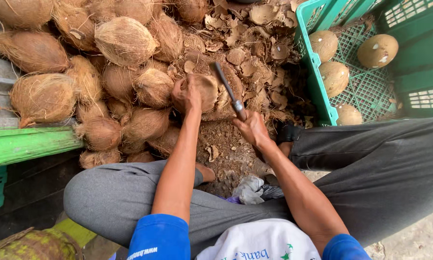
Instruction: The person sits on the ground holding a coconut in one hand and a machete in the other, repeatedly striking the husk to trim it. Trimmed coconuts are placed into a green plastic crate beside the pile.
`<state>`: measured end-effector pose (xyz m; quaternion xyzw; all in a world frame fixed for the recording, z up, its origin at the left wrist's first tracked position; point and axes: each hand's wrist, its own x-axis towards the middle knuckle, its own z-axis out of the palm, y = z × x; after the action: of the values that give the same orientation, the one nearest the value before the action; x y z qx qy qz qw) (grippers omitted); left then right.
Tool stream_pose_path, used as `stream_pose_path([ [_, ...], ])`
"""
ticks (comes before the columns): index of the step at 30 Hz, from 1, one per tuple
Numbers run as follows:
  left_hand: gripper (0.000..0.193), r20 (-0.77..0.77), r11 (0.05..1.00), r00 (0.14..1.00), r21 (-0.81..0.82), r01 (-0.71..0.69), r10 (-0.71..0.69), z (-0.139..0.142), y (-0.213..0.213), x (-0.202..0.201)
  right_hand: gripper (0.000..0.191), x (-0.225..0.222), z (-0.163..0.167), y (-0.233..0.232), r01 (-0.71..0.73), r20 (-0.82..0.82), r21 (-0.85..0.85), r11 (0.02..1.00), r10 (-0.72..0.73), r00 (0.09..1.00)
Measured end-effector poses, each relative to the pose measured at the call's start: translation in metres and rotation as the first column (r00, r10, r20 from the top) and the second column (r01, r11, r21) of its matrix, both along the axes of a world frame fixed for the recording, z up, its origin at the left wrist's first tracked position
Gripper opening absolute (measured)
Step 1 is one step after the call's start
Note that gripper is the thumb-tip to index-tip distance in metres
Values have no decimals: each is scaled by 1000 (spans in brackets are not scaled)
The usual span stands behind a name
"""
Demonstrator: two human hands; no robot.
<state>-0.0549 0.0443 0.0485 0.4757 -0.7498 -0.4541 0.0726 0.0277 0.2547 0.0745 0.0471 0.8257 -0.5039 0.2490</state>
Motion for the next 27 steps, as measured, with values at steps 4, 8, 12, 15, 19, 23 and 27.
stream_pose_path([
  [4, 39, 71, 995, 993, 32, 91, -93, -3, -6, 5, 33, -8, 25, 0, 183, -60, -304, 935, -211, 976],
  [8, 38, -139, 977, 985, 171, 125, -101, -10, -7, 9, 40, -4, 16, -18, 224, -164, -416, 882, -315, 935],
  [12, 43, -200, 959, 960, -244, 145, -196, -21, -9, 6, 27, -5, 8, -16, 66, 266, -73, 995, -44, 963],
  [15, 44, -185, 990, 973, -46, 134, -141, -29, -13, 4, 36, -11, 10, -4, 88, 71, -187, 978, -76, 995],
  [19, 46, -86, 980, 977, -73, 187, -193, -32, -14, 8, 23, -15, 1, -8, 79, -136, -396, 915, -143, 980],
  [23, 46, -254, 980, 947, -43, 194, -198, -26, -12, 10, 26, -9, -28, -11, 101, 456, -65, 993, -61, 888],
  [27, 43, -344, 981, 926, 55, 186, -156, -24, -17, 18, 23, -2, -56, 0, -134, 190, 71, 988, 119, 975],
])
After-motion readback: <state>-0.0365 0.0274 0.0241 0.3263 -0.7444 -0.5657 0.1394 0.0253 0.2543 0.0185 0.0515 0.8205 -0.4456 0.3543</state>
